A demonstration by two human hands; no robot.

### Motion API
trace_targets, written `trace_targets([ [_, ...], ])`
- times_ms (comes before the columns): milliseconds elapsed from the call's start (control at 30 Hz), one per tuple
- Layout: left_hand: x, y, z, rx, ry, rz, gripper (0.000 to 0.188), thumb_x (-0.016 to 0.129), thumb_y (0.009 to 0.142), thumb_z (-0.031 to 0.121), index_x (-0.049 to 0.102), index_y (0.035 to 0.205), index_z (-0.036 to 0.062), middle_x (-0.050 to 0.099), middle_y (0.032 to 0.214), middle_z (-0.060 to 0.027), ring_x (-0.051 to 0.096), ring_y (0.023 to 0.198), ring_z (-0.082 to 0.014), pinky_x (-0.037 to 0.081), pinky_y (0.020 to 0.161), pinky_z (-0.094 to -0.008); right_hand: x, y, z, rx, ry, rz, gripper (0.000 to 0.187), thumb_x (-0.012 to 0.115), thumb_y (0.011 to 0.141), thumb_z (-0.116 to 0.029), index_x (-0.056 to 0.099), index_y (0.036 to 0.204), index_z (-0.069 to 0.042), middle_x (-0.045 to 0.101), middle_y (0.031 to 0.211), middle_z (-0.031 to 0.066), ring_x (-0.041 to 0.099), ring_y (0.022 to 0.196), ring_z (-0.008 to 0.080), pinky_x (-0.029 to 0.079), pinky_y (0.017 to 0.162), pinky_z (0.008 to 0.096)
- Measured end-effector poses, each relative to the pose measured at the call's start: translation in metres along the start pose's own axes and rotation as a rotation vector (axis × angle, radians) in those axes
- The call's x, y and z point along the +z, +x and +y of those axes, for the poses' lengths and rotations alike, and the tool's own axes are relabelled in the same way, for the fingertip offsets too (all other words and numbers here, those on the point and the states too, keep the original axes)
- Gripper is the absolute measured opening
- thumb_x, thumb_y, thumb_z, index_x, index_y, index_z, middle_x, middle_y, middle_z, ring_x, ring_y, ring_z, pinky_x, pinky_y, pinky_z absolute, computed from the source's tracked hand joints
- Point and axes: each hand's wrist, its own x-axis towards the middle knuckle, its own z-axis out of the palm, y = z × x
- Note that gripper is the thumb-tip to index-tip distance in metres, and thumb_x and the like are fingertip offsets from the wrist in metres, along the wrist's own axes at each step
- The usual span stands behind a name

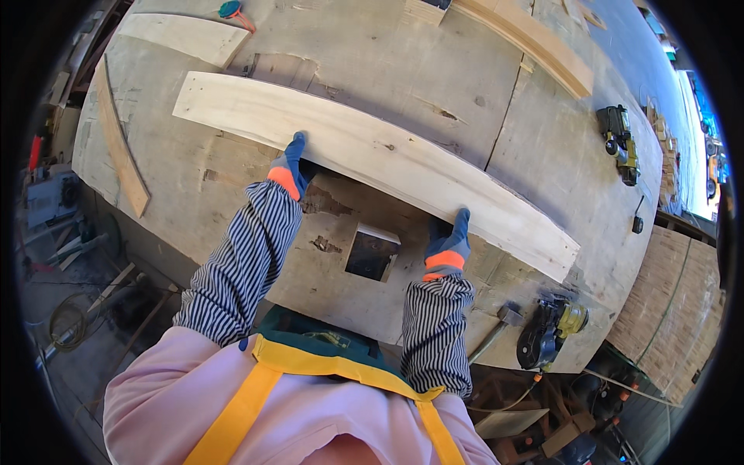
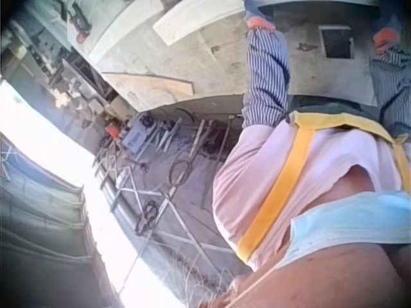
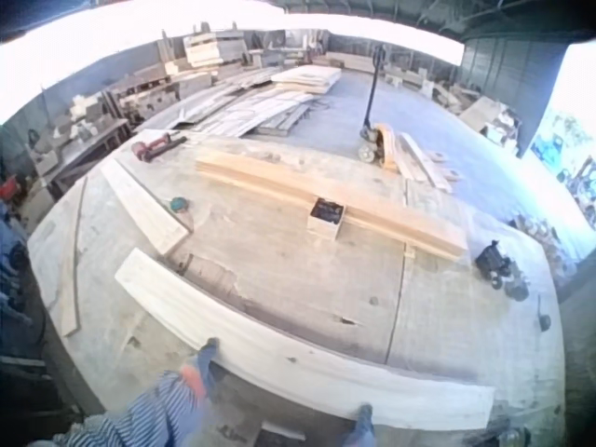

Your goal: The person picks up long wooden planks from a workbench, aligns them, and stacks them into a neat pile. The person repeatedly lifts, positions, and places the planks one by one, building a growing stack on the bench.

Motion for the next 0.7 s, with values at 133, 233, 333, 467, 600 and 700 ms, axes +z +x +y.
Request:
trace_targets([
  [133, 0.005, 0.003, 0.001, 0.039, -0.026, -0.029, 0.045, 0.073, 0.089, 0.032, 0.059, 0.125, 0.01, 0.065, 0.117, -0.0086, 0.064, 0.105, -0.0262, 0.057, 0.09, -0.0418, -0.014, 0.007, -0.009, 0.121, -0.037, -0.132, 0.048, 0.074, 0.089, -0.026, 0.056, 0.13, -0.008, 0.063, 0.12, 0.0114, 0.061, 0.108, 0.029, 0.056, 0.091, 0.0432],
  [233, -0.018, -0.011, 0.006, 0.009, 0.069, -0.076, 0.06, 0.074, 0.087, 0.04, 0.054, 0.129, 0.0024, 0.06, 0.122, -0.0158, 0.064, 0.099, -0.0296, 0.058, 0.082, -0.0392, -0.023, -0.023, -0.035, 0.244, -0.356, -0.276, 0.039, 0.071, 0.09, -0.017, 0.059, 0.126, -0.006, 0.066, 0.112, 0.0118, 0.064, 0.096, 0.0258, 0.056, 0.083, 0.0393],
  [333, -0.047, -0.026, 0.024, 0.063, 0.856, -0.062, 0.068, 0.073, 0.084, 0.05, 0.053, 0.133, 0.0068, 0.062, 0.12, -0.0137, 0.059, 0.112, -0.0268, 0.053, 0.086, -0.0397, -0.021, -0.034, -0.082, -0.176, -0.857, -0.58, 0.042, 0.074, 0.087, -0.013, 0.06, 0.125, -0.004, 0.067, 0.104, 0.0095, 0.066, 0.088, 0.0219, 0.055, 0.077, 0.0368],
  [467, 0.004, -0.071, 0.055, 1.205, 1.734, -0.171, 0.073, 0.078, 0.078, 0.044, 0.051, 0.136, 0.0081, 0.062, 0.124, -0.0147, 0.059, 0.114, -0.0313, 0.048, 0.097, -0.0439, 0.052, -0.002, -0.149, -1.122, -1.582, -0.845, 0.088, 0.083, 0.071, -0.043, 0.046, 0.141, -0.004, 0.055, 0.134, 0.0191, 0.053, 0.123, 0.0368, 0.043, 0.103, 0.0452],
  [600, 0.101, -0.022, 0.087, 1.277, 2.287, -0.708, 0.103, 0.082, 0.064, 0.056, 0.042, 0.146, 0.009, 0.042, 0.148, -0.0159, 0.037, 0.139, -0.0347, 0.031, 0.114, -0.0469, 0.116, 0.044, -0.146, -0.793, -2.137, -0.992, 0.11, 0.086, 0.06, -0.055, 0.039, 0.147, -0.006, 0.044, 0.145, 0.0204, 0.041, 0.135, 0.0372, 0.035, 0.112, 0.0454],
  [700, 0.158, 0.011, 0.091, 0.639, 2.59, -0.933, 0.117, 0.088, 0.051, 0.06, 0.043, 0.144, 0.0054, 0.047, 0.144, -0.0182, 0.042, 0.136, -0.0334, 0.035, 0.111, -0.0427, 0.142, 0.074, -0.133, -0.514, -2.248, -1.155, 0.12, 0.089, 0.054, -0.056, 0.035, 0.149, -0.007, 0.043, 0.145, 0.0208, 0.038, 0.137, 0.0381, 0.035, 0.112, 0.0456],
])
